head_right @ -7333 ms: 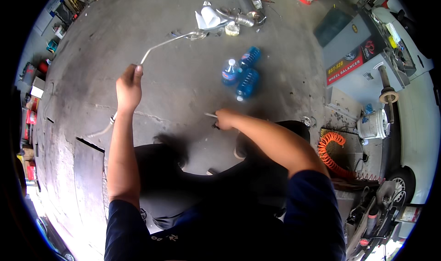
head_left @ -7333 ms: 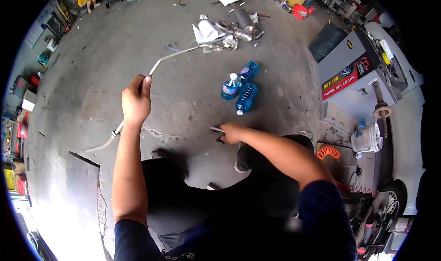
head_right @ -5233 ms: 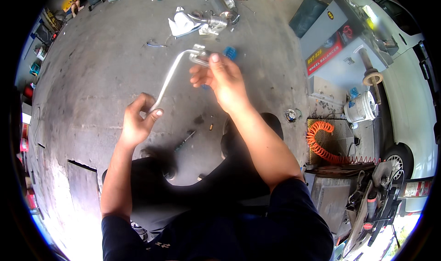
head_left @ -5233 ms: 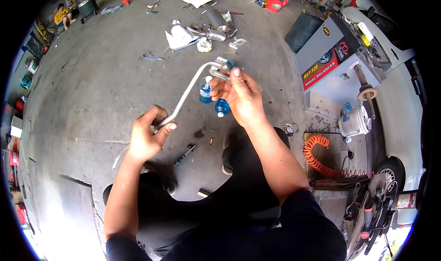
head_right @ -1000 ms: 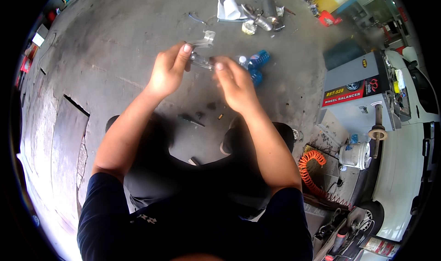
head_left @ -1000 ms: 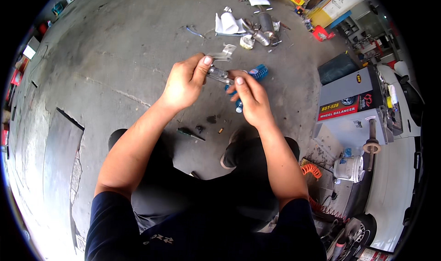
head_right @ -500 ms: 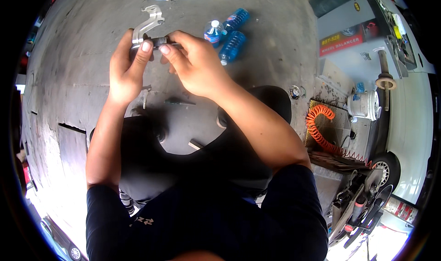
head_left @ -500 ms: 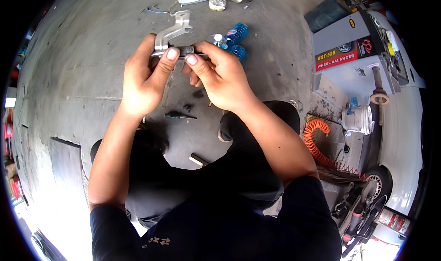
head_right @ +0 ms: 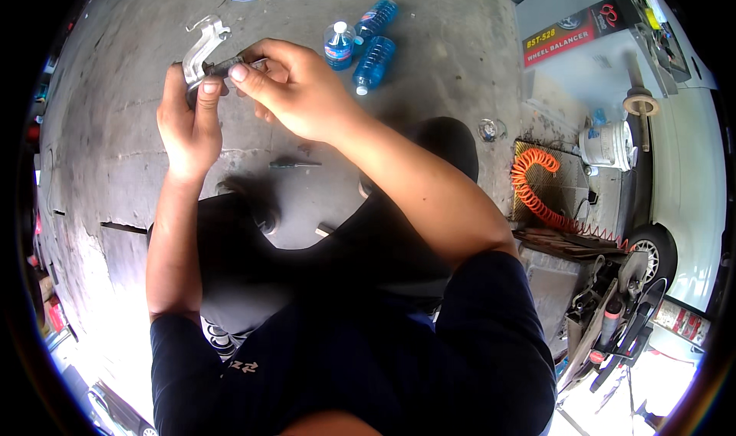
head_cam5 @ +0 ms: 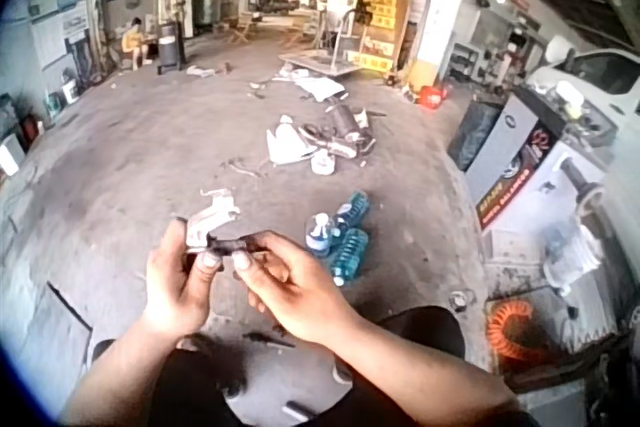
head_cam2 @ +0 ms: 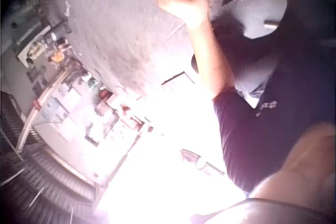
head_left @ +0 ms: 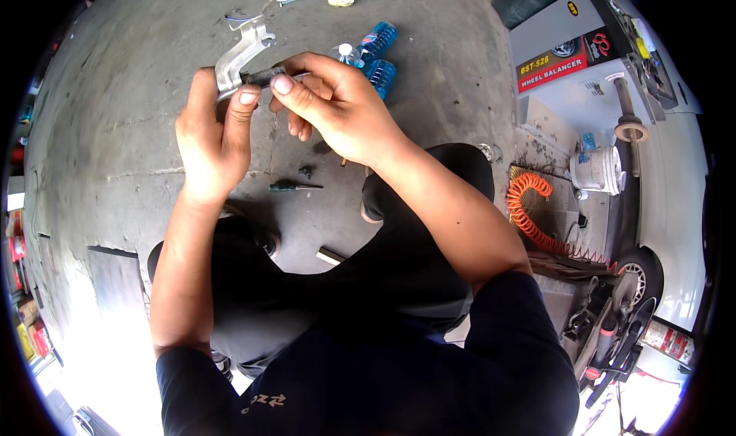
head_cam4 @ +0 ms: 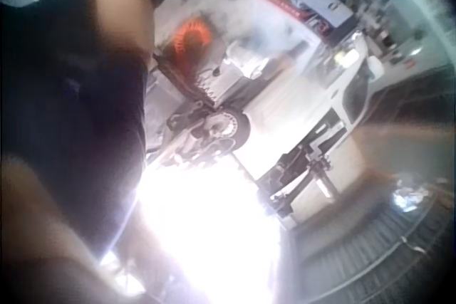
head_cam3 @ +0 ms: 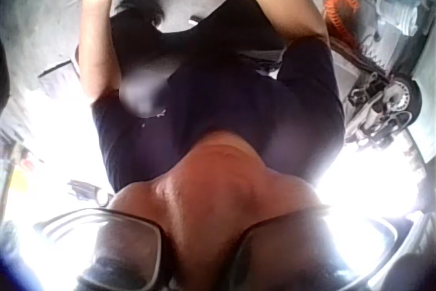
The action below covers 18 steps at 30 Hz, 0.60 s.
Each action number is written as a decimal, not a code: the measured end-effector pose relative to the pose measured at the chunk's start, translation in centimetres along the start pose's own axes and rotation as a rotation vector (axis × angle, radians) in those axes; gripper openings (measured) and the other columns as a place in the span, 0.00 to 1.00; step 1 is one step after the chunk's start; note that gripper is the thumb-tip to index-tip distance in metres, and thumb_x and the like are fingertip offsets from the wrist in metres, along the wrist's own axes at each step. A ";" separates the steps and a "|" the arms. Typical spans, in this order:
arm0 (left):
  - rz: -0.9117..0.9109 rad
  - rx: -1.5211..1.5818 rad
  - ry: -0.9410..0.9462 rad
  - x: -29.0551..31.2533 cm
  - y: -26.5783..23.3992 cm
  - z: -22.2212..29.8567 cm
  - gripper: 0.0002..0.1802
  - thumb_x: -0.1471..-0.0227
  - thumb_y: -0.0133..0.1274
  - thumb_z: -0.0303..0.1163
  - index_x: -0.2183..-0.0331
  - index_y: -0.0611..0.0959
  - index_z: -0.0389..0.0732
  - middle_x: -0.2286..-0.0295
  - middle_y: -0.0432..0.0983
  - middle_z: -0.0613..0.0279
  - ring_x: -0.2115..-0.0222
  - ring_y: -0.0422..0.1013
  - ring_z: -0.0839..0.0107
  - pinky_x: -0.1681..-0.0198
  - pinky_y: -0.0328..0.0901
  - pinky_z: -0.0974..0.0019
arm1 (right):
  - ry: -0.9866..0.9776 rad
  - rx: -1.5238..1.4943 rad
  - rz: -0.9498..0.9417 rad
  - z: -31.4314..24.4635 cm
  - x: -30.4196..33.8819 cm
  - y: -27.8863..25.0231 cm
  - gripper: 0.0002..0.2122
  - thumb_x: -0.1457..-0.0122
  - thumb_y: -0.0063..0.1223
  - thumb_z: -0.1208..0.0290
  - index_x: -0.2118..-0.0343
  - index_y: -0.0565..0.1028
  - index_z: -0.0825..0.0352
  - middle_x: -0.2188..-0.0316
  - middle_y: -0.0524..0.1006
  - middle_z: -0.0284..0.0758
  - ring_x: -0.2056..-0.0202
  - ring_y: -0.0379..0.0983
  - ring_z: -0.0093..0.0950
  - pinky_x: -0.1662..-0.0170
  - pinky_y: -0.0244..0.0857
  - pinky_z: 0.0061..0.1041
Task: The person removes a metal pipe assembly from a car's engine bay, then uses pliers and a screwdriver to disassemble and adjust a small mechanical component. The person repeatedly manipulates the component and pipe while moving around the garage.
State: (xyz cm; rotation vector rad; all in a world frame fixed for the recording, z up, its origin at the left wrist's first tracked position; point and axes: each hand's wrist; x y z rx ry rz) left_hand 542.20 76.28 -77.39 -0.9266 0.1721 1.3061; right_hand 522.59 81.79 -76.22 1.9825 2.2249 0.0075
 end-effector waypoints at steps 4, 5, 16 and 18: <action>0.054 -0.046 0.079 0.6 0.1 1.1 0.18 0.36 0.63 0.41 0.59 0.77 0.36 0.72 0.81 0.53 0.75 0.80 0.65 0.72 0.73 0.65 | -0.029 -0.262 -0.044 0.2 -0.4 0.0 0.18 0.28 0.56 0.55 0.53 0.77 0.68 0.67 0.81 0.34 0.73 0.78 0.23 0.69 0.74 0.25; 0.069 -0.095 0.208 0.7 0.3 1.1 0.18 0.38 0.64 0.40 0.59 0.77 0.36 0.69 0.81 0.53 0.74 0.81 0.63 0.73 0.73 0.64 | 0.022 -0.343 -0.049 0.8 -0.1 -0.3 0.22 0.24 0.44 0.51 0.44 0.73 0.67 0.62 0.83 0.38 0.68 0.80 0.27 0.67 0.74 0.26; -0.101 -0.222 0.663 0.5 -0.1 2.2 0.22 0.60 0.64 0.34 0.58 0.82 0.47 0.55 0.76 0.51 0.64 0.77 0.61 0.66 0.71 0.60 | 0.307 -0.162 0.166 -4.5 1.7 -0.7 0.20 0.29 0.55 0.49 0.63 0.81 0.65 0.71 0.81 0.31 0.72 0.76 0.19 0.72 0.68 0.20; -0.107 -0.143 0.521 0.9 -0.5 2.2 0.27 0.58 0.67 0.44 0.54 0.83 0.49 0.50 0.74 0.47 0.55 0.74 0.59 0.50 0.65 0.51 | 0.240 -0.189 0.111 -3.6 1.6 -2.0 0.20 0.29 0.54 0.49 0.62 0.81 0.65 0.70 0.81 0.30 0.71 0.76 0.18 0.71 0.69 0.20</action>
Point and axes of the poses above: each hand's wrist, its own x-axis away from the middle knuckle, its own y-axis out of the palm, z = x × y
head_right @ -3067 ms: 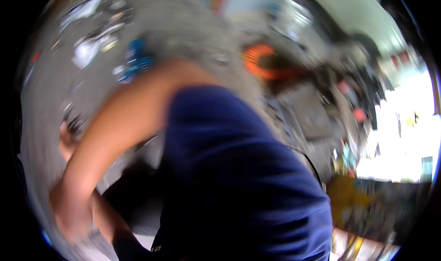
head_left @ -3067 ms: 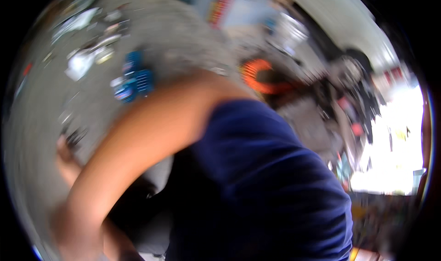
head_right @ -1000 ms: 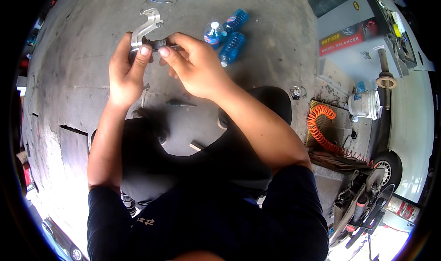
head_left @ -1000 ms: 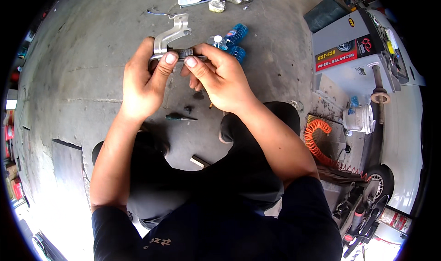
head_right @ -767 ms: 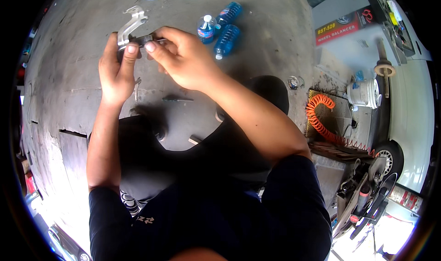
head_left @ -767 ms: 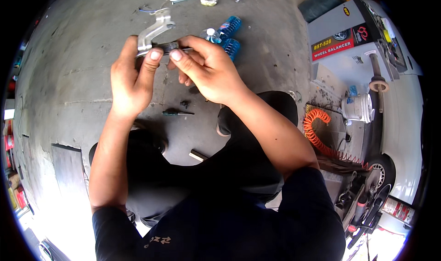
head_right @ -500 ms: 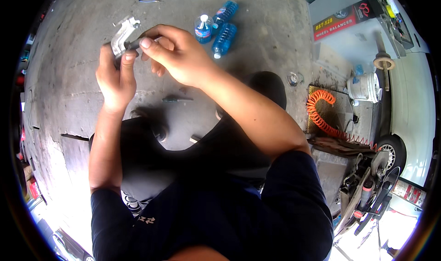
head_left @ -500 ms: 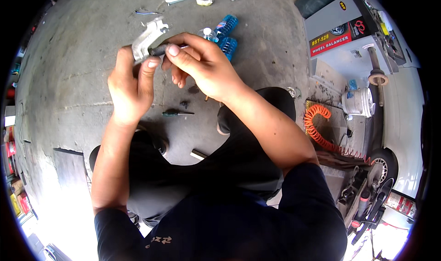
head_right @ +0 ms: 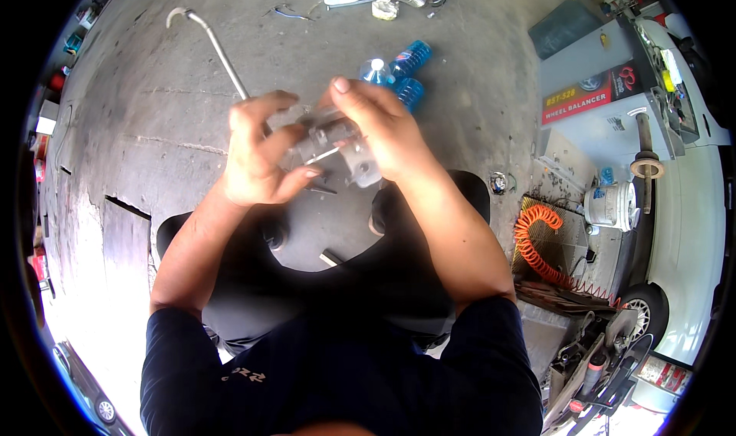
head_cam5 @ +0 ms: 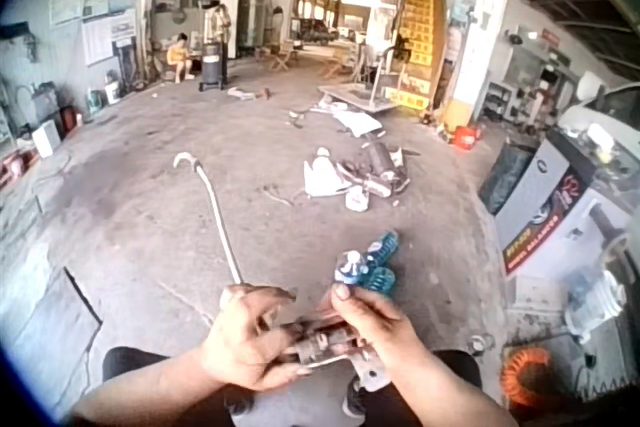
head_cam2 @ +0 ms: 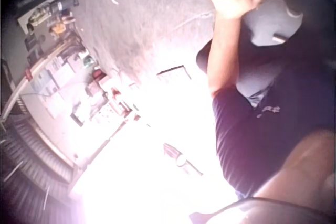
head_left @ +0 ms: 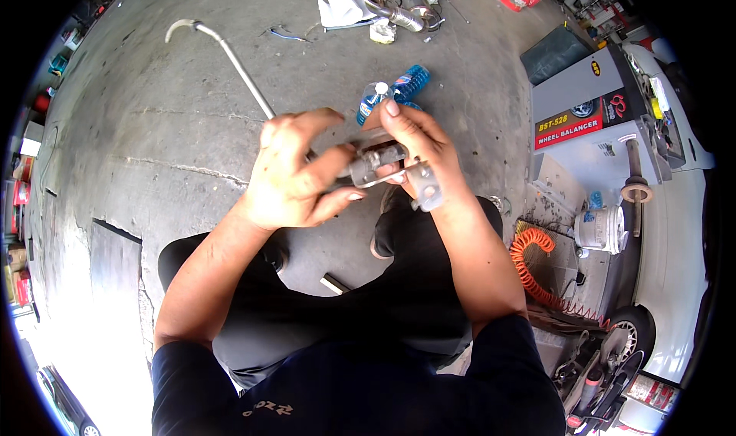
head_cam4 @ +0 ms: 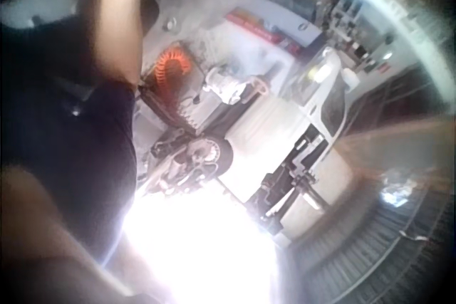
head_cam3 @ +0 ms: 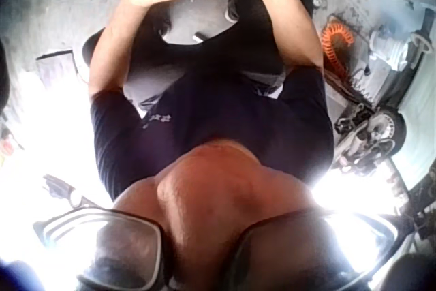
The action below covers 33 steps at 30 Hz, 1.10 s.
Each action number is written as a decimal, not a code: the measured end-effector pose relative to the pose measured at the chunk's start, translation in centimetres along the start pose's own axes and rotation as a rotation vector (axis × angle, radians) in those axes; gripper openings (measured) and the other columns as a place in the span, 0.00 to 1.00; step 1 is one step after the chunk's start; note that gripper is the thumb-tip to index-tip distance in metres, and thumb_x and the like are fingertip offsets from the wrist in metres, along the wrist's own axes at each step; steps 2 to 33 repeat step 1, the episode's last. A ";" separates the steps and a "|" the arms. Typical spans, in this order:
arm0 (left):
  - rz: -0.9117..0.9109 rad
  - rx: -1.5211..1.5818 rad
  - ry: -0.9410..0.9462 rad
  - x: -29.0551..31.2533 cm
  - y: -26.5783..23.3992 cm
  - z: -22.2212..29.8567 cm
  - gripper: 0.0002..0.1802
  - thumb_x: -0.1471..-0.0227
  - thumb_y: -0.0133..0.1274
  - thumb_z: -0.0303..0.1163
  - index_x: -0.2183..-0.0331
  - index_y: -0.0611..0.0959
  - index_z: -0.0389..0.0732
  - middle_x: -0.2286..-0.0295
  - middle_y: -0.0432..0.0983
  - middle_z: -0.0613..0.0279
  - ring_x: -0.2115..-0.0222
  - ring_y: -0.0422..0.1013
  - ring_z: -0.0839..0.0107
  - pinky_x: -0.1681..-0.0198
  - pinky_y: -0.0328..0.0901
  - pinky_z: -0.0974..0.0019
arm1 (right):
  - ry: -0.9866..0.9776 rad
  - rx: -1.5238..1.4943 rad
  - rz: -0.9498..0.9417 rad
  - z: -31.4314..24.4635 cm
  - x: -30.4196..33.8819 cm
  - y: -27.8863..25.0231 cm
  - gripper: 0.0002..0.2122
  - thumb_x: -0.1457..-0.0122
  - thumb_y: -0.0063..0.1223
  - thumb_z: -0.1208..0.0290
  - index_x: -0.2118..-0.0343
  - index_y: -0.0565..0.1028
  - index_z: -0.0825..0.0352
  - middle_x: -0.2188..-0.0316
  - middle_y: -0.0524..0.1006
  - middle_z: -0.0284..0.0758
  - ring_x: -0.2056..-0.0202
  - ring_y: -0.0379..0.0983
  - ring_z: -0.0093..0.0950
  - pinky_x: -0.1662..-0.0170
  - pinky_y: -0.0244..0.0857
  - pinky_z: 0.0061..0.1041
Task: The person removes a metal pipe assembly from a car's engine bay, then uses pliers and a screwdriver to disassemble and adjust a small mechanical component. The person repeatedly manipulates the component and pipe while moving around the garage.
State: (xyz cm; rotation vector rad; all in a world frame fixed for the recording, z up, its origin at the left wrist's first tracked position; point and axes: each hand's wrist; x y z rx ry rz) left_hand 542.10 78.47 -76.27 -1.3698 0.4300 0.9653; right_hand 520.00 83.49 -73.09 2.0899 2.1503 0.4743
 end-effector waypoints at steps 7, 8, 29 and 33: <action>0.058 -0.009 -0.042 0.2 -0.1 0.0 0.28 0.56 0.69 0.49 0.54 0.84 0.49 0.49 0.74 0.47 0.53 0.73 0.62 0.47 0.63 0.48 | -0.001 0.003 -0.004 0.0 0.0 -0.1 0.20 0.29 0.54 0.49 0.62 0.81 0.65 0.70 0.81 0.30 0.71 0.76 0.18 0.71 0.69 0.20; 0.058 -0.009 -0.042 0.2 -0.1 0.0 0.28 0.56 0.69 0.49 0.54 0.84 0.49 0.49 0.74 0.47 0.53 0.73 0.62 0.47 0.63 0.48 | -0.001 0.003 -0.004 0.0 0.0 -0.1 0.20 0.29 0.54 0.49 0.62 0.81 0.65 0.70 0.81 0.30 0.71 0.76 0.18 0.71 0.69 0.20; 0.058 -0.009 -0.042 0.2 -0.1 0.0 0.28 0.56 0.69 0.49 0.54 0.84 0.49 0.49 0.74 0.47 0.53 0.73 0.62 0.47 0.63 0.48 | -0.001 0.003 -0.004 0.0 0.0 -0.1 0.20 0.29 0.54 0.49 0.62 0.81 0.65 0.70 0.81 0.30 0.71 0.76 0.18 0.71 0.69 0.20; 0.058 -0.009 -0.042 0.2 -0.1 0.0 0.28 0.56 0.69 0.49 0.54 0.84 0.49 0.49 0.74 0.47 0.53 0.73 0.62 0.47 0.63 0.48 | -0.001 0.003 -0.004 0.0 0.0 -0.1 0.20 0.29 0.54 0.49 0.62 0.81 0.65 0.70 0.81 0.30 0.71 0.76 0.18 0.71 0.69 0.20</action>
Point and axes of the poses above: each hand's wrist, its own x-axis away from the middle knuckle, its own y-axis out of the palm, z = x × y
